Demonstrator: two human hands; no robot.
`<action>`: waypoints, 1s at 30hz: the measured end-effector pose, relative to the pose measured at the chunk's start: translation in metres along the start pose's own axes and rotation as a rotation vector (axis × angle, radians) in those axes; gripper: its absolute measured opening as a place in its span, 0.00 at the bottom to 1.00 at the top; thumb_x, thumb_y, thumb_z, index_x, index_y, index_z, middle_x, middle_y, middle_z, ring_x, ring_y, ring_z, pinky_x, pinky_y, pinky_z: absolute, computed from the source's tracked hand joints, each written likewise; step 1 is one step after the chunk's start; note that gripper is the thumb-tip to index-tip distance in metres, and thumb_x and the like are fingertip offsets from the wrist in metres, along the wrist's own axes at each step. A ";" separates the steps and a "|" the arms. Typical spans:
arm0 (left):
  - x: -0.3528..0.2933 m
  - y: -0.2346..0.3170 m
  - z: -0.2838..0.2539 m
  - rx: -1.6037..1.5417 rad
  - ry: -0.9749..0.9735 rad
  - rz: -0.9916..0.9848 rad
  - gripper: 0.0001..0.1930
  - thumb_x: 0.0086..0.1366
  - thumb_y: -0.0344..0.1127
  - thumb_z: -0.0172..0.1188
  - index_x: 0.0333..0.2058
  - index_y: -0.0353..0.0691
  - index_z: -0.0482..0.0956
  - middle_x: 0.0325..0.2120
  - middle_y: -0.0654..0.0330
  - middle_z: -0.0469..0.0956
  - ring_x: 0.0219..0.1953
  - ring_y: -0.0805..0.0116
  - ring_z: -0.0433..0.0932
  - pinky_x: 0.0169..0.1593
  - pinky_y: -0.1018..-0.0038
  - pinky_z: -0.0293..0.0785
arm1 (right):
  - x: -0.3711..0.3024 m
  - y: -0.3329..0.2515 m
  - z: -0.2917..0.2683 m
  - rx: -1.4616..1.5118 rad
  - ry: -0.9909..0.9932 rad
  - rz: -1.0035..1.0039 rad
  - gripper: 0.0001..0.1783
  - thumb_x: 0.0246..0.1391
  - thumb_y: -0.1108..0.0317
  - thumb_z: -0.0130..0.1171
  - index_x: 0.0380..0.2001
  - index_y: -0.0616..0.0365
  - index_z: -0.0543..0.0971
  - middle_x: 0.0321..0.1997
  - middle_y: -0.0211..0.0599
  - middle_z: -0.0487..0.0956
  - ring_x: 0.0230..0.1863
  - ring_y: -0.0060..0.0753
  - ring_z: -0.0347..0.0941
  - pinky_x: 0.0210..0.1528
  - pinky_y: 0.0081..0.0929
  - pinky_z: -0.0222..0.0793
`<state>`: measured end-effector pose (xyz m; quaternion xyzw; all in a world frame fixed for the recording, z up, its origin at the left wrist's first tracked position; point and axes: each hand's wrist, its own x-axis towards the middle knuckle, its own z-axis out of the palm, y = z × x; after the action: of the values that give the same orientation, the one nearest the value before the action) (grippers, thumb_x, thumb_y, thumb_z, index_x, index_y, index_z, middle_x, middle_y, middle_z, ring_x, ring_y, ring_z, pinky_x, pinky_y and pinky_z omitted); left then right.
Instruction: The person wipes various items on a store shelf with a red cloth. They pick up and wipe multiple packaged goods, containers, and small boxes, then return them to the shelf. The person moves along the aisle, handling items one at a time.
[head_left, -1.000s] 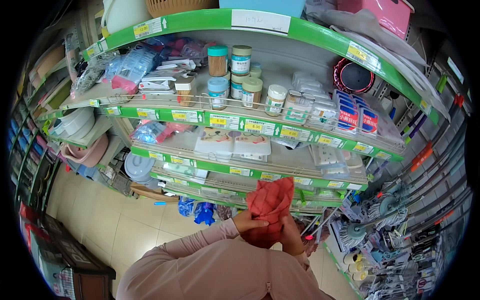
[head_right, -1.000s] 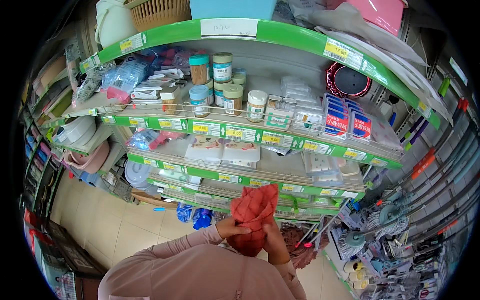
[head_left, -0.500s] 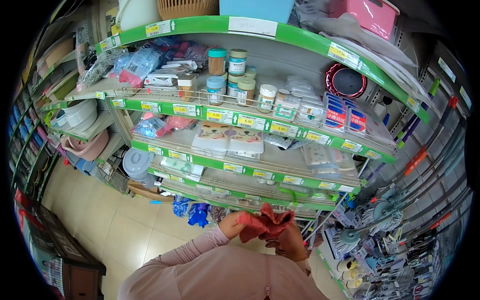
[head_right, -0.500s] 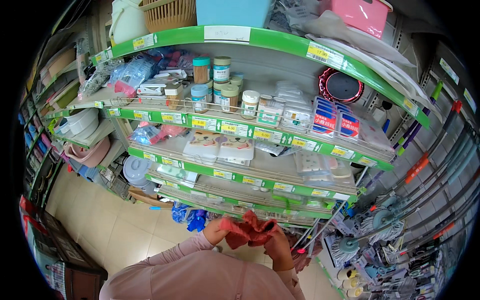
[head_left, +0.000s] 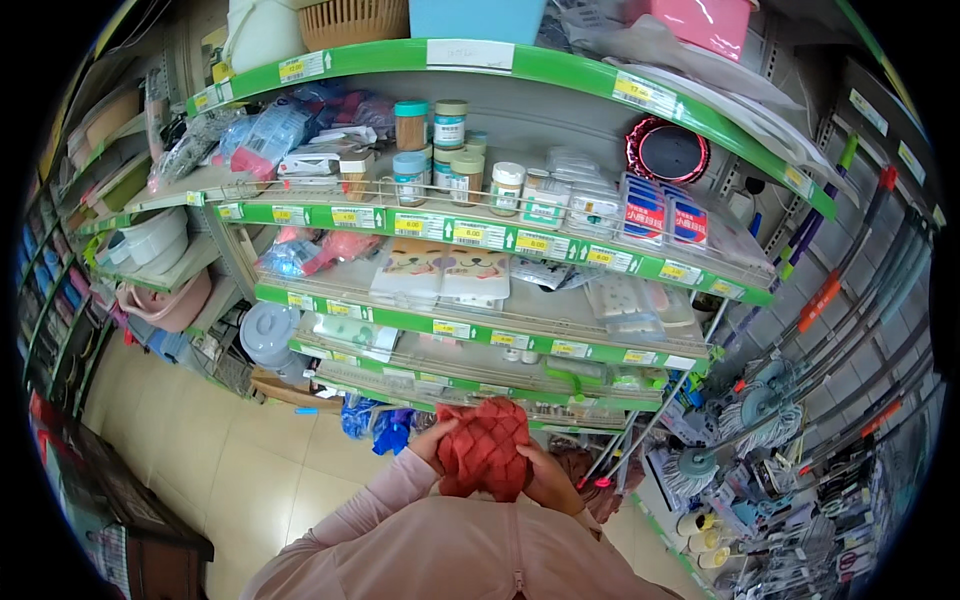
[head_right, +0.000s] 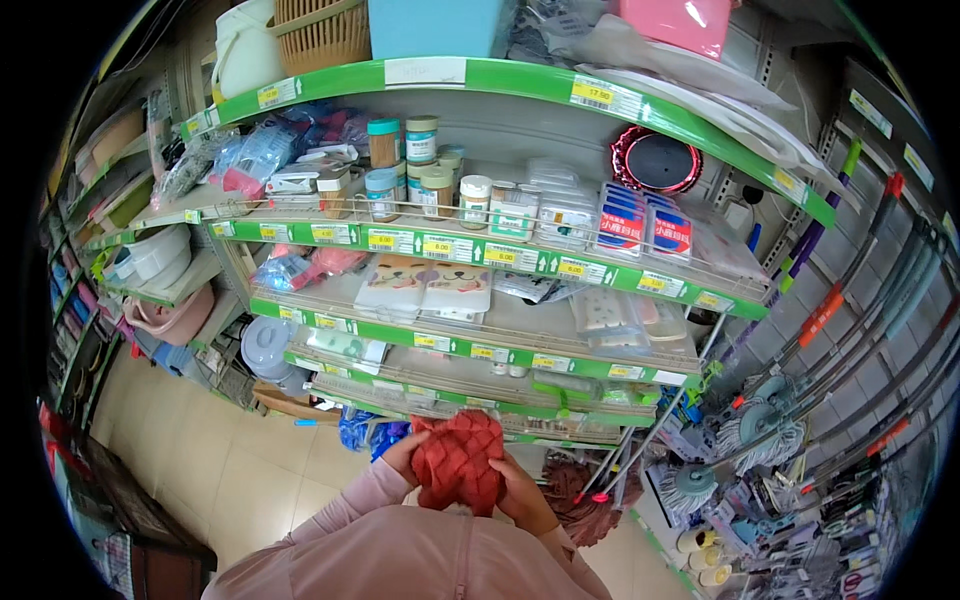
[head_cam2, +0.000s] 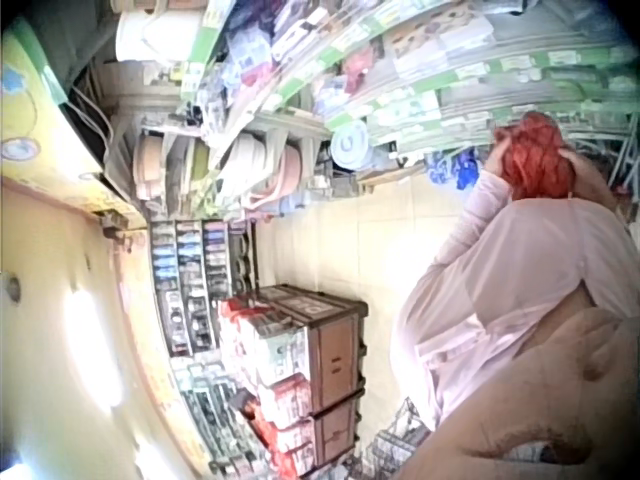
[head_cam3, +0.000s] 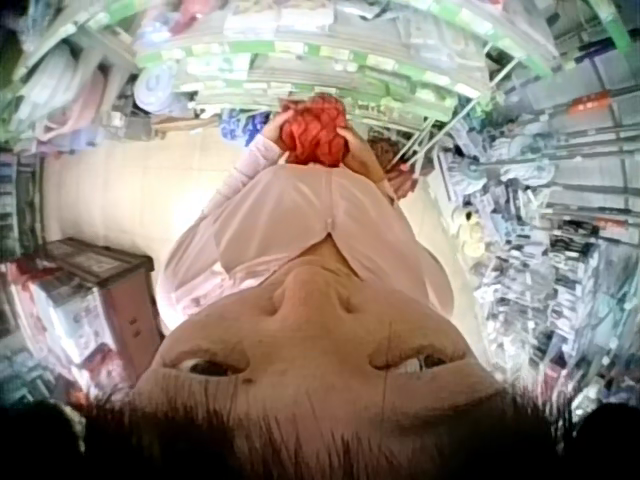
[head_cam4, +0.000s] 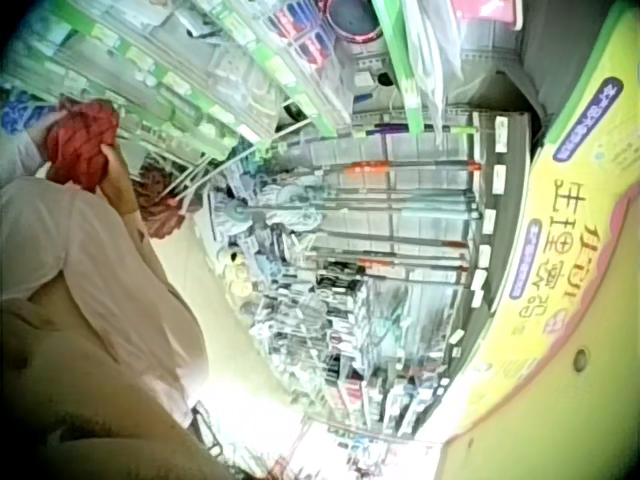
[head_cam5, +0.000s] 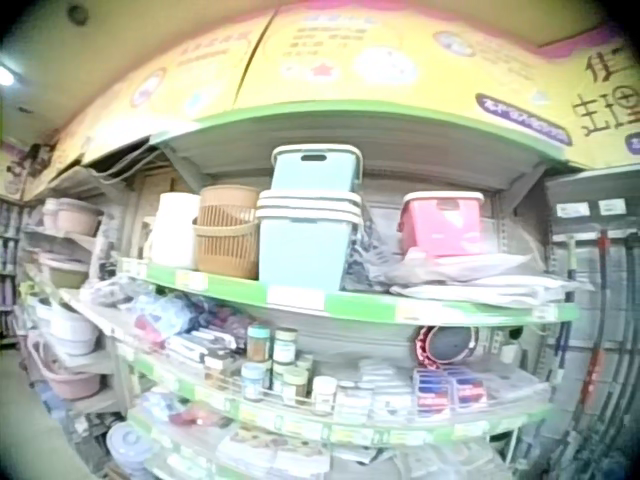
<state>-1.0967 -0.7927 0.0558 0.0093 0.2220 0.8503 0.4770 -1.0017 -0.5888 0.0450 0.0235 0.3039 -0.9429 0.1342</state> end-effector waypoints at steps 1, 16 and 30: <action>-0.003 -0.005 -0.011 0.116 0.050 -0.027 0.28 0.66 0.40 0.55 0.62 0.38 0.61 0.59 0.54 0.68 0.59 0.60 0.69 0.62 0.62 0.66 | -0.001 0.001 0.001 -0.002 0.018 -0.016 0.30 0.62 0.65 0.47 0.66 0.59 0.56 0.66 0.40 0.64 0.66 0.37 0.61 0.68 0.37 0.55; -0.078 0.020 -0.081 0.320 0.270 0.137 0.24 0.66 0.41 0.55 0.58 0.38 0.67 0.53 0.58 0.73 0.56 0.63 0.72 0.61 0.67 0.66 | 0.055 0.087 0.037 -0.093 -0.009 -0.089 0.29 0.59 0.69 0.46 0.63 0.66 0.60 0.63 0.41 0.68 0.64 0.35 0.64 0.67 0.33 0.56; -0.208 0.045 -0.134 0.461 0.367 0.290 0.18 0.67 0.37 0.57 0.51 0.35 0.74 0.45 0.58 0.78 0.48 0.65 0.77 0.55 0.68 0.72 | 0.055 0.196 0.106 -0.189 0.336 0.024 0.26 0.58 0.67 0.51 0.59 0.59 0.65 0.56 0.37 0.72 0.57 0.33 0.69 0.57 0.36 0.65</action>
<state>-1.0503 -1.0314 -0.0075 -0.0048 0.4872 0.8243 0.2884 -0.9984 -0.8158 0.0134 0.1716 0.4088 -0.8914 0.0944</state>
